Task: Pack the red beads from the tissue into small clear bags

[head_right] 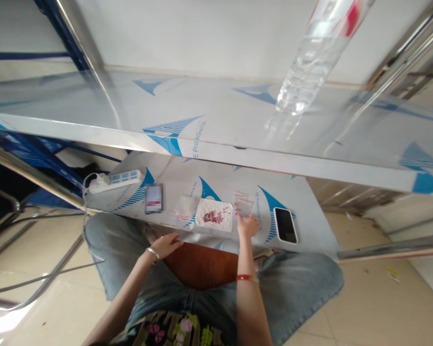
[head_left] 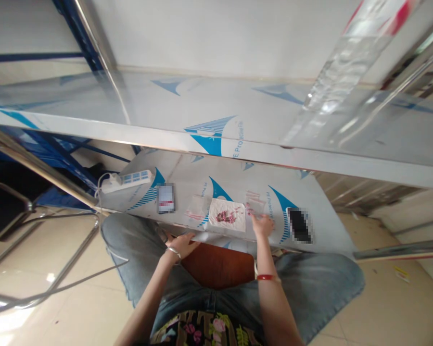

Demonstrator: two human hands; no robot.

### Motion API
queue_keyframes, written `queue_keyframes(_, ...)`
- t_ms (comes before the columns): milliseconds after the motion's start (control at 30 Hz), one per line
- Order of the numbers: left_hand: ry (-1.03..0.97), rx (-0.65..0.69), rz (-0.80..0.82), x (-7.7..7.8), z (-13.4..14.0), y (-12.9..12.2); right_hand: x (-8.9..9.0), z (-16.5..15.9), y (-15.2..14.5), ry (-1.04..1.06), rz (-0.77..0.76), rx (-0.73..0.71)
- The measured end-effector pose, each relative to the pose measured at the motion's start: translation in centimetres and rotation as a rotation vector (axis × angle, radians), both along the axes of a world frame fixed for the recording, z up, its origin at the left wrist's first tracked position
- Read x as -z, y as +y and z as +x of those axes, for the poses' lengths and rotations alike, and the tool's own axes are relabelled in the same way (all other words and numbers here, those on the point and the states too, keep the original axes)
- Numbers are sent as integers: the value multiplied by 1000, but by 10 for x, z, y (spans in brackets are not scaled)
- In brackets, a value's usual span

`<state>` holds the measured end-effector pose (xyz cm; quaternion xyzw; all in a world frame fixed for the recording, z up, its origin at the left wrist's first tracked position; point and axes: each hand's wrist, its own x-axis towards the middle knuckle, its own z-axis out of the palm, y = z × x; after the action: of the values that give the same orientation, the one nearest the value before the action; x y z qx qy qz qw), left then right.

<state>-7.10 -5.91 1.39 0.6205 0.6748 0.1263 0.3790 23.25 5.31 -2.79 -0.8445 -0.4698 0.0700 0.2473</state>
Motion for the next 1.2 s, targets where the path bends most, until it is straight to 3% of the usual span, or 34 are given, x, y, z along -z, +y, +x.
queue_keyframes(67, 2, -8, -14, 8, 16, 12, 13, -6, 5, -38, 35, 78)
queue_keyframes(200, -251, 112, 26, 16, 30, 29, 25, -8, 0, 6, 62, 64)
queue_keyframes(300, -342, 82, 101, 5, 35, 54, 25, -11, -3, 37, 96, 91)
queue_keyframes(467, -385, -42, 282, -19, 54, 106, 23, -18, 0, 101, 122, 319)
queue_keyframes(633, -378, -6, 323, -25, 74, 126, 21, -16, 1, 265, 148, 297)
queue_keyframes(800, -462, -117, 357, -16, 74, 117, 5, -22, -1, 519, 359, 159)
queue_keyframes(900, -622, -188, 339, -8, 74, 108, -22, -38, 0, 770, 406, -94)
queue_keyframes(1033, -819, -237, 327, -9, 76, 102, -61, -68, -4, 1067, 171, -590)
queue_keyframes(1100, -924, -301, 327, -16, 75, 102, -71, -83, -7, 1123, 101, -669)
queue_keyframes(1200, -1036, -390, 364, -26, 72, 102, -72, -97, -10, 1103, 119, -601)
